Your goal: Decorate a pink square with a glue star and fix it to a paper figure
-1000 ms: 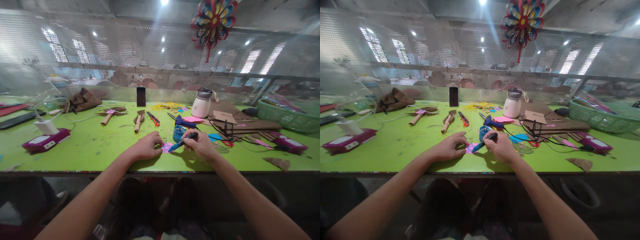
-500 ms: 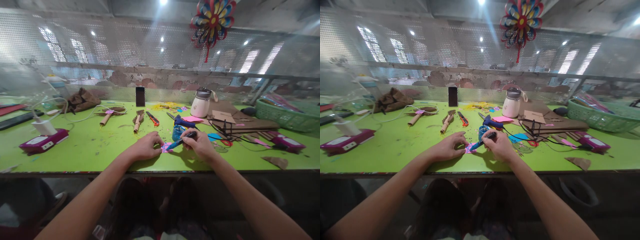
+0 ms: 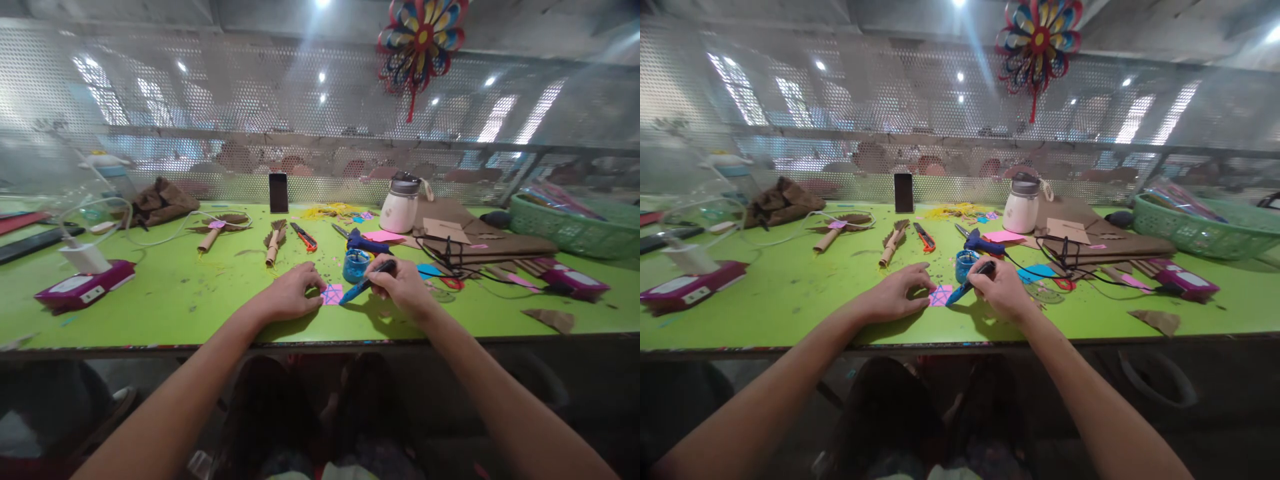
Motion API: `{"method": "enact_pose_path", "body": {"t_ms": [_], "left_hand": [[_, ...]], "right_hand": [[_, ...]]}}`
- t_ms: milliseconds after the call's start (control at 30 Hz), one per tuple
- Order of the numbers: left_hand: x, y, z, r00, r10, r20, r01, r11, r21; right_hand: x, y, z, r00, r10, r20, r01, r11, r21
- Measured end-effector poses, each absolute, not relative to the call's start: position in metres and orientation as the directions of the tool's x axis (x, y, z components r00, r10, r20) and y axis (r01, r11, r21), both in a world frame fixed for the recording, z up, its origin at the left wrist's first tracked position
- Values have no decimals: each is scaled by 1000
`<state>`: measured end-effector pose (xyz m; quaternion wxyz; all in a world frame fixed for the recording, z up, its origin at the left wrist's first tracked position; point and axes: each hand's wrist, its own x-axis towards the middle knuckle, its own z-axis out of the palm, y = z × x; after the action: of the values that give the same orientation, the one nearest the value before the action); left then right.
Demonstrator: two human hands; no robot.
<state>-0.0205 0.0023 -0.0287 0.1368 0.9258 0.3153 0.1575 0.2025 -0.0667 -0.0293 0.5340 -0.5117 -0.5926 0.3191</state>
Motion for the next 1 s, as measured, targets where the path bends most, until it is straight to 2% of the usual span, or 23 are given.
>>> {"method": "enact_pose_path", "body": {"t_ms": [200,333,433,800,1000], "left_hand": [[-19,0,-26,750,629,205,548,-764,339],[-19,-1,-24,760,617,207,530,-771,352],[-19,-1,-23,757,622,199,534,-765,359],[-21,0,-27,753,625,207,538,-765,353],[-23,3,-31,758,612,226,510,-771,382]], "right_hand": [[205,-68,-30,130,934,332,264,290,-920],[210,-66,-34,241,895,376,150,348,-925],[211,-64,-36,256,879,403,106,389,-915],[205,-65,-36,83,917,391,267,357,-895],[205,-63,-36,64,930,362,305,327,-894]]}}
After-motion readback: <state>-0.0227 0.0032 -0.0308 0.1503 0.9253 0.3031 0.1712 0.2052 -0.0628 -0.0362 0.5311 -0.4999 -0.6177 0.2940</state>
